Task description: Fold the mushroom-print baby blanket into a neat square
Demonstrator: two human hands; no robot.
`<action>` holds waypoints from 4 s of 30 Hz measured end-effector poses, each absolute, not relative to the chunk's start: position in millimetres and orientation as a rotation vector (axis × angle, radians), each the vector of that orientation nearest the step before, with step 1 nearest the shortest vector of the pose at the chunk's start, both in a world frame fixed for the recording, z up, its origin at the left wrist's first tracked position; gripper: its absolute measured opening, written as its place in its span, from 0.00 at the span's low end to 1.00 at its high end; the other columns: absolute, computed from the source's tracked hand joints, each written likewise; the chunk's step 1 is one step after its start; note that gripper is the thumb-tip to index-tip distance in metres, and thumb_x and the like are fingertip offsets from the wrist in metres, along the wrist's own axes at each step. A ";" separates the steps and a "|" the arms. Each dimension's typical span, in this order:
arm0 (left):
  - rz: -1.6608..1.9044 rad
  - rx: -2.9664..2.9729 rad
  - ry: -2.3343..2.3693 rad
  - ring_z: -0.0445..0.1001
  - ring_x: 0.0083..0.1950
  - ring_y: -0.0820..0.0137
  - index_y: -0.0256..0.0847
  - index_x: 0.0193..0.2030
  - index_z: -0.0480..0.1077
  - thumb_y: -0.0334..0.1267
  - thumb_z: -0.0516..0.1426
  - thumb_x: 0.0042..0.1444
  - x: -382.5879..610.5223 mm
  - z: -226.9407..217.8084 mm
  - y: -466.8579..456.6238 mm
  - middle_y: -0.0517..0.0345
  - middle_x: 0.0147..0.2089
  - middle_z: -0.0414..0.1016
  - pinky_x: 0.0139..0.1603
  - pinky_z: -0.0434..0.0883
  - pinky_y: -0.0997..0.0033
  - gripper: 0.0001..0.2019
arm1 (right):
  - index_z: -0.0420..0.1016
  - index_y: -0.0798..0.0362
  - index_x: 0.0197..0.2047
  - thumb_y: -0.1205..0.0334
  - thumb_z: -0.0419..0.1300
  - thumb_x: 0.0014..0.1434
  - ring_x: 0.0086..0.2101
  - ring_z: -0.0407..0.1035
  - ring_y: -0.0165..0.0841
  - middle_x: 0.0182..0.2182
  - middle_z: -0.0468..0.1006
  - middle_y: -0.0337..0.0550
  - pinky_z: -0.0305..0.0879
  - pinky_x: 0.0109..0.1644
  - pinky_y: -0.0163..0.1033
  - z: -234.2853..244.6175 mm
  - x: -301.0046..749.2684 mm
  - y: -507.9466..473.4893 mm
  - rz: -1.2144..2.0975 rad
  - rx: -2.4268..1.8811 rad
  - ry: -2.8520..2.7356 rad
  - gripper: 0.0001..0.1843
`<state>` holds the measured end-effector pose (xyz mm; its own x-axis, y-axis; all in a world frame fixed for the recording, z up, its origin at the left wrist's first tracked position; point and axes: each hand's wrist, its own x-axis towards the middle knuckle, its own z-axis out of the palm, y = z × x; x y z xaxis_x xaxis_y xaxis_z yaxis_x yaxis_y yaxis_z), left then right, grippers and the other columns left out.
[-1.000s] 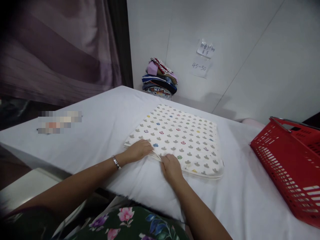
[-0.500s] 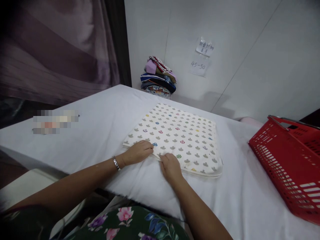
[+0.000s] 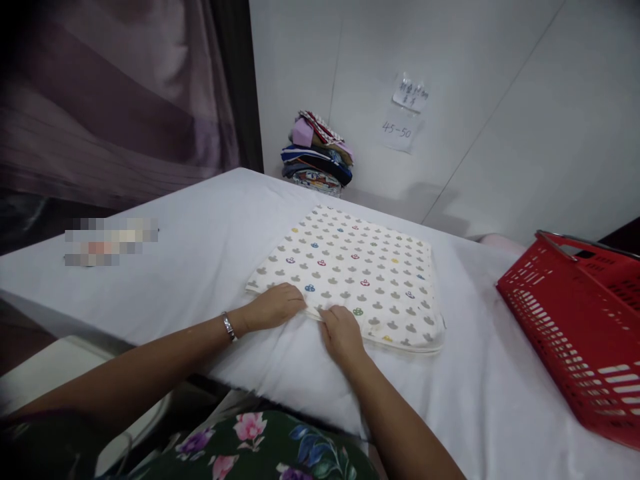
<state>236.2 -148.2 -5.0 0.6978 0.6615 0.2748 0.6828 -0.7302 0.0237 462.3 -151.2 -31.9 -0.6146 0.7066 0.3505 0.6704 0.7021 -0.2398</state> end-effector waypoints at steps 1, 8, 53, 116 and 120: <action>-0.437 -2.837 -1.126 0.67 0.41 0.67 0.40 0.37 0.70 0.32 0.48 0.62 235.5 -4.1 -148.6 0.55 0.36 0.73 0.43 0.62 0.66 0.10 | 0.72 0.53 0.43 0.65 0.51 0.61 0.37 0.63 0.36 0.34 0.71 0.46 0.60 0.41 0.40 -31.7 462.3 -151.2 0.114 -1.061 -2.489 0.10; -0.496 -2.898 -1.193 0.68 0.42 0.69 0.41 0.39 0.71 0.35 0.50 0.61 233.1 -1.2 -147.8 0.56 0.38 0.73 0.43 0.63 0.67 0.08 | 0.72 0.54 0.43 0.65 0.52 0.61 0.36 0.64 0.36 0.33 0.70 0.46 0.61 0.41 0.39 -31.3 462.6 -151.6 0.093 -1.057 -2.490 0.10; -0.452 -2.731 -1.241 0.68 0.40 0.68 0.38 0.36 0.68 0.29 0.47 0.61 233.4 -11.8 -153.7 0.54 0.38 0.72 0.42 0.64 0.66 0.09 | 0.72 0.54 0.45 0.65 0.50 0.62 0.37 0.62 0.36 0.34 0.70 0.46 0.59 0.41 0.39 -31.9 463.2 -151.8 0.131 -1.044 -2.494 0.12; -0.394 -2.732 -1.533 0.64 0.41 0.65 0.39 0.36 0.66 0.27 0.53 0.48 239.0 -6.8 -170.3 0.54 0.37 0.68 0.43 0.61 0.64 0.08 | 0.70 0.54 0.38 0.68 0.55 0.60 0.34 0.61 0.37 0.32 0.70 0.44 0.55 0.36 0.41 -30.6 410.5 -153.9 -0.213 -1.025 -2.675 0.04; -0.409 -2.656 -1.589 0.64 0.42 0.64 0.39 0.36 0.66 0.29 0.54 0.50 236.4 -10.0 -173.7 0.54 0.38 0.68 0.44 0.61 0.63 0.06 | 0.70 0.54 0.35 0.71 0.52 0.61 0.33 0.61 0.36 0.30 0.68 0.44 0.55 0.35 0.40 -37.2 405.0 -153.1 -0.221 -1.000 -2.622 0.07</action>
